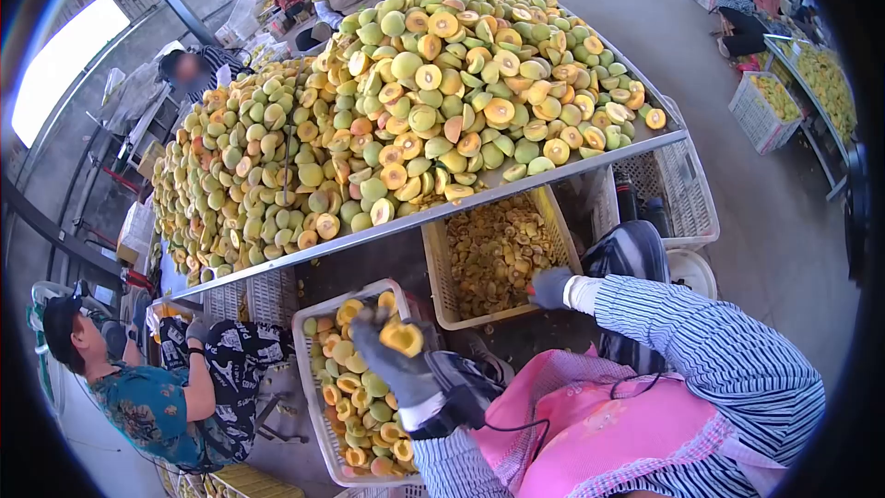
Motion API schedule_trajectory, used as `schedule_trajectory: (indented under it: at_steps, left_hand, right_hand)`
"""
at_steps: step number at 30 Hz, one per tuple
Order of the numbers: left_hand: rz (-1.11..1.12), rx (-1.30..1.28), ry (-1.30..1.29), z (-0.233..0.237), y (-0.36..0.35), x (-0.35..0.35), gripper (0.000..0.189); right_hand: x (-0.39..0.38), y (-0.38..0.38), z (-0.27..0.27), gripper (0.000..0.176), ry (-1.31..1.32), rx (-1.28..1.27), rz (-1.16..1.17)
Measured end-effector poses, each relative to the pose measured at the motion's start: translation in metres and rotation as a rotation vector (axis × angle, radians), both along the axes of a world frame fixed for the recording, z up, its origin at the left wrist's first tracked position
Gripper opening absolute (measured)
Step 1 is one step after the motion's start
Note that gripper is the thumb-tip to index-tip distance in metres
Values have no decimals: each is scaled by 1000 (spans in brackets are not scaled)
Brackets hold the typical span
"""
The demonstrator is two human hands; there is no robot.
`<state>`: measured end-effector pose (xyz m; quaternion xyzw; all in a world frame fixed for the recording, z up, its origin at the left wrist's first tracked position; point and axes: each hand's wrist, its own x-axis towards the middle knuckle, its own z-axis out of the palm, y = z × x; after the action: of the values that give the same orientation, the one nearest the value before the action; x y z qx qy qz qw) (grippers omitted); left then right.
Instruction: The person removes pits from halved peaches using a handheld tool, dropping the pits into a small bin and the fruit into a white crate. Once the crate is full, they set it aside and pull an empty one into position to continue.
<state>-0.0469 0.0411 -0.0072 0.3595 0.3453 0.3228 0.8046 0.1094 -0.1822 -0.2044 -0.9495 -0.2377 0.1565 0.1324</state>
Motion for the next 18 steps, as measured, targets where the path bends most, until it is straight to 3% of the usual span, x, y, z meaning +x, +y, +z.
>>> schedule_trajectory:
  at_steps: [1, 2, 3, 5, 7, 8, 9, 12, 13, 17, 18]
  left_hand:
    - [158, 141, 87, -38, 41, -12, 48]
    - [150, 293, -8, -66, 82, -36, 50]
    - [287, 567, 262, -39, 83, -44, 55]
    - [400, 722, 650, -51, 122, -78, 48]
    - [458, 504, 324, -30, 106, -70, 48]
    - [457, 506, 325, -31, 105, -64, 48]
    - [374, 511, 293, -35, 105, -58, 47]
    - [66, 484, 205, -55, 97, -26, 48]
    - [-33, 471, 261, -23, 68, 3, 45]
    - [-236, 372, 160, -26, 34, 69, 38]
    - [-324, 575, 88, -29, 25, 77, 38]
  right_hand:
    - [0, -6, -1, 41, 148, -111, 183]
    - [2, -8, 1, 41, 294, -221, 368]
    - [8, -3, 18, 41, 285, -224, 363]
    - [17, 22, 72, 40, 68, 71, 77]
    - [44, 45, 111, 40, -187, 353, -22]
    - [65, 59, 117, 41, -296, 404, -47]
    - [85, 73, 121, 42, -406, 453, -67]
    - [125, 115, 143, 44, -244, 274, -10]
    - [132, 129, 150, 44, -164, 153, -15]
    - [158, 152, 142, 43, -66, 106, 45]
    - [158, 144, 148, 40, -17, 134, 57]
